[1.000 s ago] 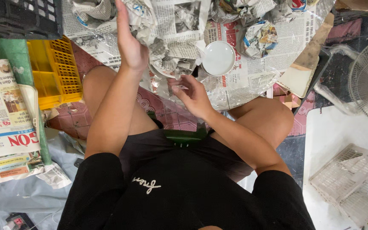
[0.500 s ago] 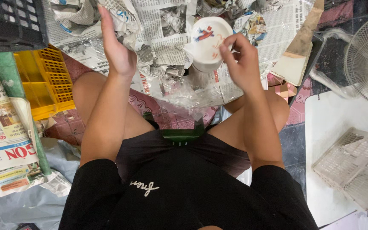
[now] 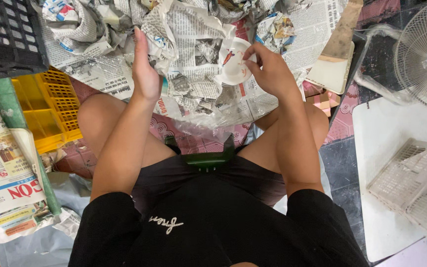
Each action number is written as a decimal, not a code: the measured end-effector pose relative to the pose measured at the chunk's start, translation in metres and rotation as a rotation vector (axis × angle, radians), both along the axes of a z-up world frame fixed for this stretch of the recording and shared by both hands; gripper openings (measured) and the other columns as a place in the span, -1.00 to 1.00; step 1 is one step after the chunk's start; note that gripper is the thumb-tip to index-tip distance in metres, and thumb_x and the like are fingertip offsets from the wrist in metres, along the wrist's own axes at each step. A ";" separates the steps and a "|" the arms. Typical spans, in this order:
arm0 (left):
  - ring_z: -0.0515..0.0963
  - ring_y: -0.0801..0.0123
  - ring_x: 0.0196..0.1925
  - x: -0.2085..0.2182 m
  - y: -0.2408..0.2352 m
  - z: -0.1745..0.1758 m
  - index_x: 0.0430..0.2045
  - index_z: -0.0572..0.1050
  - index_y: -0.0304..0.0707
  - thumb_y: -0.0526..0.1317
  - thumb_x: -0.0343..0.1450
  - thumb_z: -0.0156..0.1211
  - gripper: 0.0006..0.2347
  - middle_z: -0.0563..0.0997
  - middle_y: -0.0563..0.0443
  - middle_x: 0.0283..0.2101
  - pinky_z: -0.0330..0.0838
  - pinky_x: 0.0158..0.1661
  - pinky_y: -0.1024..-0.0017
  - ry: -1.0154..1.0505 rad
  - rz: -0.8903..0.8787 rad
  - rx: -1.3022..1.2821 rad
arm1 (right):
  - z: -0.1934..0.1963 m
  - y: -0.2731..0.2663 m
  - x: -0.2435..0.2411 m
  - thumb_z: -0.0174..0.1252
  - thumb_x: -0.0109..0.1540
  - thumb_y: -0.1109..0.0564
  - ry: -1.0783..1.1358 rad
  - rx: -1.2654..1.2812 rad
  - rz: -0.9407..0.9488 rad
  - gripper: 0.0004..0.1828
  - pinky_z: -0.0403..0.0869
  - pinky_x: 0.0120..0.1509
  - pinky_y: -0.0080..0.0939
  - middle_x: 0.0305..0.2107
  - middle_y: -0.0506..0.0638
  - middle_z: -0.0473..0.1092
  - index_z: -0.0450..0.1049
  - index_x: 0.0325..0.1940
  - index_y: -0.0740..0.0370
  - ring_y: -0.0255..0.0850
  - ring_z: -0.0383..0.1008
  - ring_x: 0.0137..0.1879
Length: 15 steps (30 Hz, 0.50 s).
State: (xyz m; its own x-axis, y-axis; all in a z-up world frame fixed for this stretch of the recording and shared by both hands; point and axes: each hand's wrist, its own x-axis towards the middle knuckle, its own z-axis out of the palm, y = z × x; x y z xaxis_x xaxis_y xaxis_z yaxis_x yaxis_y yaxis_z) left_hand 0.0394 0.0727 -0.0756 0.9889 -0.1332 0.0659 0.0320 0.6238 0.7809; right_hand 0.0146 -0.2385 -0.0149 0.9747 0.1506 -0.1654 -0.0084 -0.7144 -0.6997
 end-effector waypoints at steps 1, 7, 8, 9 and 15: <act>0.33 0.28 0.49 -0.001 -0.001 0.002 0.43 0.21 -0.46 0.08 0.68 -0.25 -0.45 0.33 -0.07 0.46 0.12 0.51 0.31 0.010 -0.008 0.000 | -0.001 0.000 -0.001 0.22 0.31 0.19 0.010 -0.009 -0.004 -0.82 0.40 -0.18 -0.01 -0.48 0.16 0.40 0.45 -0.01 0.22 0.01 0.45 -0.32; 0.31 0.26 0.49 0.001 0.000 -0.006 0.44 0.19 -0.49 0.06 0.69 -0.26 -0.45 0.31 -0.12 0.47 0.11 0.51 0.29 0.027 -0.014 -0.014 | -0.021 -0.003 0.000 0.25 0.32 0.19 -0.106 -0.002 0.081 -0.76 0.42 -0.18 0.02 -0.38 0.17 0.46 0.32 -0.07 0.29 0.07 0.50 -0.27; 0.28 0.24 0.51 0.001 0.001 -0.010 0.46 0.17 -0.52 0.05 0.69 -0.27 -0.44 0.28 -0.14 0.49 0.09 0.52 0.28 0.025 -0.017 -0.017 | -0.023 -0.004 0.000 0.26 0.33 0.19 -0.128 -0.007 0.092 -0.75 0.42 -0.18 0.02 -0.37 0.17 0.47 0.31 -0.07 0.29 0.08 0.50 -0.26; 0.18 0.25 0.55 0.001 0.001 -0.015 0.47 0.07 -0.51 0.06 0.69 -0.28 -0.43 0.18 -0.16 0.52 0.00 0.54 0.32 0.062 0.013 0.079 | -0.024 -0.004 0.000 0.28 0.31 0.17 -0.110 -0.005 0.063 -0.71 0.43 -0.19 0.02 -0.37 0.16 0.47 0.29 -0.06 0.30 0.07 0.51 -0.28; -0.08 0.16 0.66 0.002 -0.003 -0.022 0.50 -0.17 -0.54 0.08 0.65 -0.29 -0.34 -0.06 -0.28 0.61 -0.24 0.56 0.36 0.085 0.046 0.319 | -0.015 0.000 -0.003 0.33 0.28 0.12 -0.118 -0.029 0.007 -0.59 0.44 -0.23 0.01 -0.42 0.13 0.48 0.26 0.02 0.28 0.06 0.53 -0.32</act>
